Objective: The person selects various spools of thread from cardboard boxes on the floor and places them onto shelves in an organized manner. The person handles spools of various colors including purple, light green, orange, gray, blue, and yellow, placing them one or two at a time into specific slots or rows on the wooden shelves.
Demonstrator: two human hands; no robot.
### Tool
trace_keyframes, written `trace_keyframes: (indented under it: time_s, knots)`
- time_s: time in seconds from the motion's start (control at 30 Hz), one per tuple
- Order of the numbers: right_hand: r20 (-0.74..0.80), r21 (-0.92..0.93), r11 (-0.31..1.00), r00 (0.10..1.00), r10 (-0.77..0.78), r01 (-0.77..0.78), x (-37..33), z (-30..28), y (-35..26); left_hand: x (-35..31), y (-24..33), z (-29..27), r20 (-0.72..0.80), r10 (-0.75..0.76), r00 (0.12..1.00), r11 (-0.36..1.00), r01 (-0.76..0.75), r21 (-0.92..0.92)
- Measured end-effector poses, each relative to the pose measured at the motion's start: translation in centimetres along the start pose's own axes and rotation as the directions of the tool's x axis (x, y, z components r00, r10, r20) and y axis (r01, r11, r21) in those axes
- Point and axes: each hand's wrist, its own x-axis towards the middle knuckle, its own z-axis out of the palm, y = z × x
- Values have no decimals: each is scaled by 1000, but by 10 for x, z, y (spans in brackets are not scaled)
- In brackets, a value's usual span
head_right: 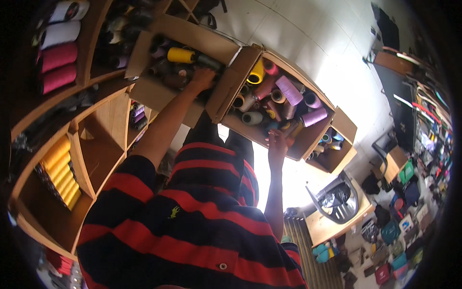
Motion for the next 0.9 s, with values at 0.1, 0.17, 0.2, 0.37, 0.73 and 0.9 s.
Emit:
trace_keyframes:
  time_s: [0.1, 0.17, 0.2, 0.37, 0.73, 0.9]
  knots:
    - [-67, 57, 998, 998, 1, 2, -9, 13, -12, 4, -14, 9, -33, 63, 997, 997, -64, -48]
    - [-96, 69, 998, 995, 4, 3, -11, 20, -16, 0, -18, 2, -55, 120, 991, 987, -125, -98]
    - [-103, 68, 998, 995, 11, -4, -13, 23, -18, -2, -22, 1, -96, 156, 983, 982, -164, -88]
    - [-135, 10, 1000, 991, -8, 9, -10, 31, -31, -29, -28, -7, -348, 129, 928, 965, -198, -170]
    - [-113, 52, 998, 993, 29, -24, -7, 43, -35, -102, -76, -49, -516, -279, 810, 901, 34, -433]
    - [-108, 22, 999, 993, 39, -37, -5, 54, -36, -135, -101, -68, -511, -456, 729, 832, 145, -536]
